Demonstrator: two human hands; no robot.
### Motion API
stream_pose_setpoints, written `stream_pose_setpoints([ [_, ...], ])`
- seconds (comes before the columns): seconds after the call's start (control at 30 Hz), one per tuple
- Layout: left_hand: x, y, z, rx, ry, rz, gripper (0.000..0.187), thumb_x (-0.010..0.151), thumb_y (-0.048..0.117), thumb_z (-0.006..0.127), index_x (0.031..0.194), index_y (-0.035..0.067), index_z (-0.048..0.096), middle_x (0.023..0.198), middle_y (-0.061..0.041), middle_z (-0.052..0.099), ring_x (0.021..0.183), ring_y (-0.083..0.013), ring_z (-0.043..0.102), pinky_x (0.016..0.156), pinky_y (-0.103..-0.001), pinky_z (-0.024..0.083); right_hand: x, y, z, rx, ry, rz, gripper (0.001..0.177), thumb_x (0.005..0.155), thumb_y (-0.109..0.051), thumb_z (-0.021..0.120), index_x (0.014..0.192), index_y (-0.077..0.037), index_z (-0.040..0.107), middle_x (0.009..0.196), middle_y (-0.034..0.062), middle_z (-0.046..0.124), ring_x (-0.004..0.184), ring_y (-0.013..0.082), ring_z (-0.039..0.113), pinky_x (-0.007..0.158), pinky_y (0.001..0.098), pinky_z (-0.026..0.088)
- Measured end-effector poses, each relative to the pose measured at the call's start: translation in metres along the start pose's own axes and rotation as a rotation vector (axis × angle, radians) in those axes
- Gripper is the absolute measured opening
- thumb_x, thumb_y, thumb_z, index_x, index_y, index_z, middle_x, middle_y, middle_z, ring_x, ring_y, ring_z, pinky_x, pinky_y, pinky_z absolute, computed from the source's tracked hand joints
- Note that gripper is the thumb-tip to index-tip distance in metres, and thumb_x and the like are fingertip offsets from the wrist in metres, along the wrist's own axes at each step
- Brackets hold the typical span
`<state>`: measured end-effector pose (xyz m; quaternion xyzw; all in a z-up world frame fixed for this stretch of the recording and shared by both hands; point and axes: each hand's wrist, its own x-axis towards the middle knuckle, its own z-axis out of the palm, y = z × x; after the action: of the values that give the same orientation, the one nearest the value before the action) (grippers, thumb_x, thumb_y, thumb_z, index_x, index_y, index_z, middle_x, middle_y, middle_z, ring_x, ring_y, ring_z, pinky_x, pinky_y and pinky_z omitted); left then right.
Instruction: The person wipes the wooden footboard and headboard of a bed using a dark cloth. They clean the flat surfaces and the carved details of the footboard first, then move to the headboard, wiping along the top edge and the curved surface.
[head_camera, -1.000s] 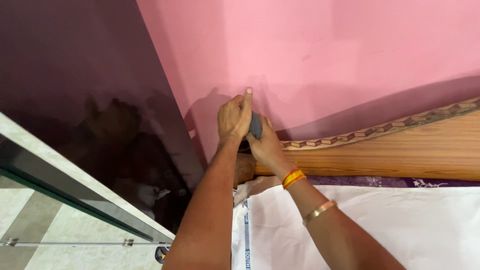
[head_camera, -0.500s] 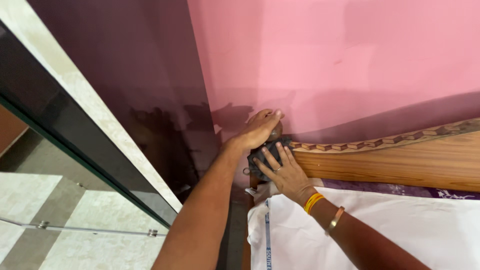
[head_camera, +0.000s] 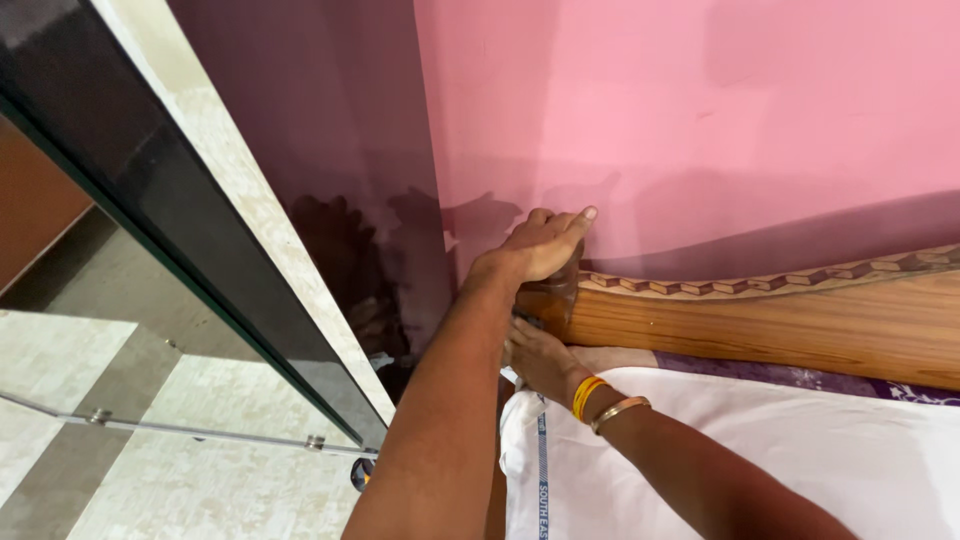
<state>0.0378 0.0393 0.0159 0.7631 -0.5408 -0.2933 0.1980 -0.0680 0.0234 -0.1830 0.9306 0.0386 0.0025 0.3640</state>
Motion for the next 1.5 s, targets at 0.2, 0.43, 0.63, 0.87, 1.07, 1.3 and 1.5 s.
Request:
stream_pose_setpoints([
  [0.2, 0.005, 0.002, -0.009, -0.014, -0.077, -0.074, 0.088, 0.089, 0.080, 0.009, 0.159, 0.032, 0.032, 0.169, -0.003, 0.022, 0.158, -0.0291, 0.012, 0.127, -0.055, 0.014, 0.049, 0.038, -0.058, 0.082, -0.231, 0.219, 0.056, 0.094, -0.035, 0.051, 0.143, -0.008, 0.050, 0.153, 0.0118, 0.047, 0.147, 0.0354, 0.030, 0.119, 0.0516, 0.016],
  [0.43, 0.000, 0.011, -0.008, 0.076, -0.081, -0.102, 0.081, 0.088, 0.078, 0.011, 0.159, 0.041, 0.027, 0.170, -0.003, 0.016, 0.158, -0.0315, 0.005, 0.127, -0.057, 0.010, 0.045, 0.004, -0.033, 0.139, 0.165, -0.164, 0.056, 0.091, -0.032, 0.054, 0.142, -0.010, 0.050, 0.154, 0.0102, 0.047, 0.147, 0.0347, 0.033, 0.119, 0.0504, 0.021],
  [0.63, 0.001, 0.009, -0.001, 0.122, -0.028, -0.068, 0.075, 0.094, 0.074, 0.017, 0.157, 0.037, 0.035, 0.167, -0.005, 0.024, 0.157, -0.0313, 0.016, 0.126, -0.059, 0.014, -0.029, 0.018, -0.004, 0.231, 0.165, -0.157, 0.057, 0.089, -0.029, 0.058, 0.142, -0.011, 0.049, 0.155, 0.0089, 0.047, 0.148, 0.0341, 0.036, 0.120, 0.0493, 0.025],
  [0.87, 0.006, 0.013, 0.006, 0.227, -0.001, -0.112, 0.056, 0.101, 0.056, 0.034, 0.153, 0.038, 0.037, 0.162, -0.005, 0.029, 0.153, -0.0303, 0.026, 0.126, -0.059, 0.017, -0.189, 0.096, 0.035, 0.027, 0.312, 0.250, 0.060, 0.097, -0.012, 0.054, 0.156, -0.024, 0.045, 0.169, -0.0007, 0.031, 0.155, 0.0334, 0.027, 0.129, 0.0527, 0.025],
  [1.07, 0.011, 0.016, 0.007, 0.252, 0.024, -0.152, 0.052, 0.104, 0.050, 0.036, 0.154, 0.033, 0.038, 0.160, -0.010, 0.033, 0.149, -0.0341, 0.034, 0.124, -0.055, 0.027, -0.231, 0.095, 0.029, 0.304, 0.344, 0.671, 0.067, 0.081, -0.003, 0.058, 0.143, -0.029, 0.055, 0.165, 0.0088, 0.032, 0.151, 0.0485, 0.026, 0.122, 0.0622, 0.024],
  [1.3, 0.004, 0.029, 0.004, 0.287, 0.026, -0.234, 0.053, 0.104, 0.052, 0.032, 0.152, 0.030, 0.039, 0.157, -0.013, 0.035, 0.148, -0.0348, 0.035, 0.119, -0.057, 0.033, -0.126, 0.057, 0.001, 0.501, 0.305, 0.625, 0.069, 0.081, -0.014, 0.063, 0.149, -0.019, 0.050, 0.163, 0.0115, 0.030, 0.148, 0.0470, 0.027, 0.119, 0.0616, 0.022],
  [1.5, 0.014, 0.019, 0.007, 0.278, 0.058, -0.156, 0.054, 0.104, 0.052, 0.033, 0.151, 0.027, 0.042, 0.152, -0.017, 0.040, 0.142, -0.0379, 0.043, 0.118, -0.052, 0.037, -0.168, 0.071, 0.049, 0.261, 0.164, 0.219, 0.064, 0.095, -0.016, 0.049, 0.158, -0.013, 0.037, 0.167, 0.0033, 0.027, 0.151, 0.0297, 0.030, 0.123, 0.0520, 0.023],
])
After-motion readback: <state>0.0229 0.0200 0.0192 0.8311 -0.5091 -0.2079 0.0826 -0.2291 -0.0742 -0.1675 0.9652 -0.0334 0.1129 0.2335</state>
